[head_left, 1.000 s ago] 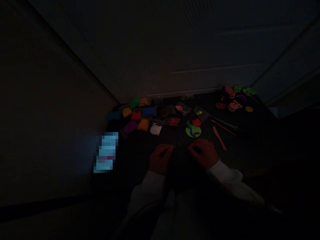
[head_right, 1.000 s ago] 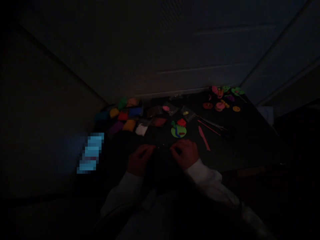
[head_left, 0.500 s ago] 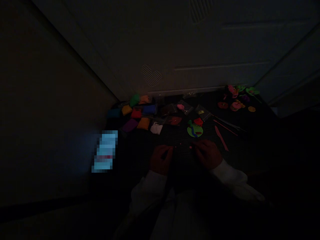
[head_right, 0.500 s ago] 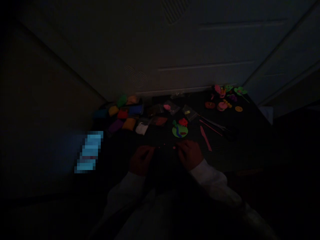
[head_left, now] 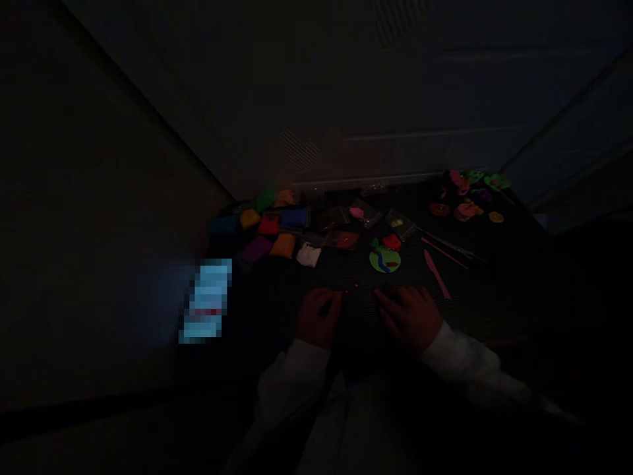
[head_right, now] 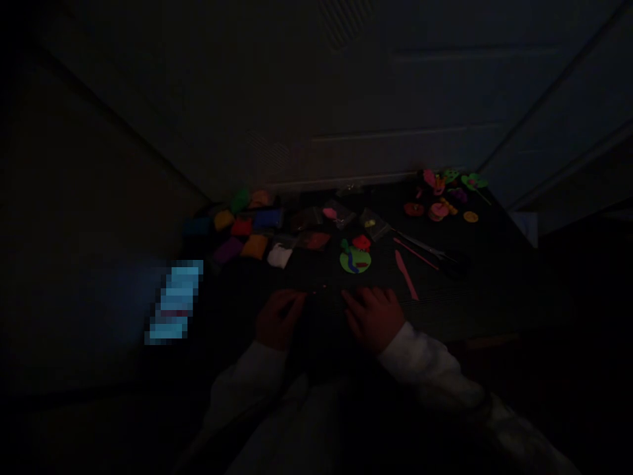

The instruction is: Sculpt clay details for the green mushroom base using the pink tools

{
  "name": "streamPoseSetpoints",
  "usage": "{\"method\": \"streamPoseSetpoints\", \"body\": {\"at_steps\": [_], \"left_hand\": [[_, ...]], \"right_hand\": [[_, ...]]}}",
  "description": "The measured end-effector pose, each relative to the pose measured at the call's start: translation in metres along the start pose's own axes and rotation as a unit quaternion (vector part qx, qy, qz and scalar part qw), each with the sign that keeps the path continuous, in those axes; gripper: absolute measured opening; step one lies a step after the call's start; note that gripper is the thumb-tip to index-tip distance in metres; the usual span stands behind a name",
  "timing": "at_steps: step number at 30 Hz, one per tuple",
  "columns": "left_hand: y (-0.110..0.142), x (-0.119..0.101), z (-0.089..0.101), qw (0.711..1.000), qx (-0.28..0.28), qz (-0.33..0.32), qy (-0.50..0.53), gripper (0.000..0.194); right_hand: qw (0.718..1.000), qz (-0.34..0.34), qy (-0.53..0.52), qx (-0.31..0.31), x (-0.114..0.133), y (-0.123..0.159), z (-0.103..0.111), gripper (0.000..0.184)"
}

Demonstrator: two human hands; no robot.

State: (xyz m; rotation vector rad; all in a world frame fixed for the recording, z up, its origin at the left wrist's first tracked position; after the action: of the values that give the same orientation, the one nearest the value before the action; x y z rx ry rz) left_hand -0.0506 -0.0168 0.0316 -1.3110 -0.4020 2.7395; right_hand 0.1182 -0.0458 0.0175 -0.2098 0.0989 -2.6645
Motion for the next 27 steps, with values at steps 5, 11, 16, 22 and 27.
{"method": "streamPoseSetpoints", "body": {"at_steps": [5, 11, 16, 22, 27], "left_hand": [[0.0006, 0.0003, -0.0004, 1.0, 0.002, 0.001, -0.004, 0.015], [0.0009, 0.0011, -0.0013, 1.0, 0.004, 0.003, -0.008, 0.016], [0.001, -0.0014, -0.0008, 1.0, 0.005, -0.009, -0.006, 0.015], [0.0013, 0.0005, -0.0021, 1.0, 0.01, -0.003, -0.007, 0.014], [0.001, 0.0029, -0.0031, 1.0, 0.009, 0.004, -0.009, 0.014]], "right_hand": [[1.0, 0.001, 0.016, 0.013, 0.0017, -0.001, -0.0006, 0.037], [0.999, -0.004, 0.028, 0.022, 0.0022, -0.001, -0.0011, 0.038], [0.999, -0.006, 0.032, 0.027, 0.0031, -0.0012, 0.0002, 0.037], [0.999, -0.011, 0.032, 0.026, 0.0046, -0.0017, 0.0022, 0.037], [0.999, -0.017, 0.023, 0.02, 0.0039, -0.0015, 0.0042, 0.037]]}}
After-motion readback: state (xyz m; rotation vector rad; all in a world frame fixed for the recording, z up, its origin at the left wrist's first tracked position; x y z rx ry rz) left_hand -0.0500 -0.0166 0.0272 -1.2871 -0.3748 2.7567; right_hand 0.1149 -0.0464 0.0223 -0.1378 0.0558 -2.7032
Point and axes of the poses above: each hand's wrist, its own y-axis away from the middle knuckle, its own z-axis out of the back of the hand, x = y × z, the point moved 9 cm from there along -y, towards the middle knuckle, and after that the axes turned 7 degrees about z, right-handed, at the moved point
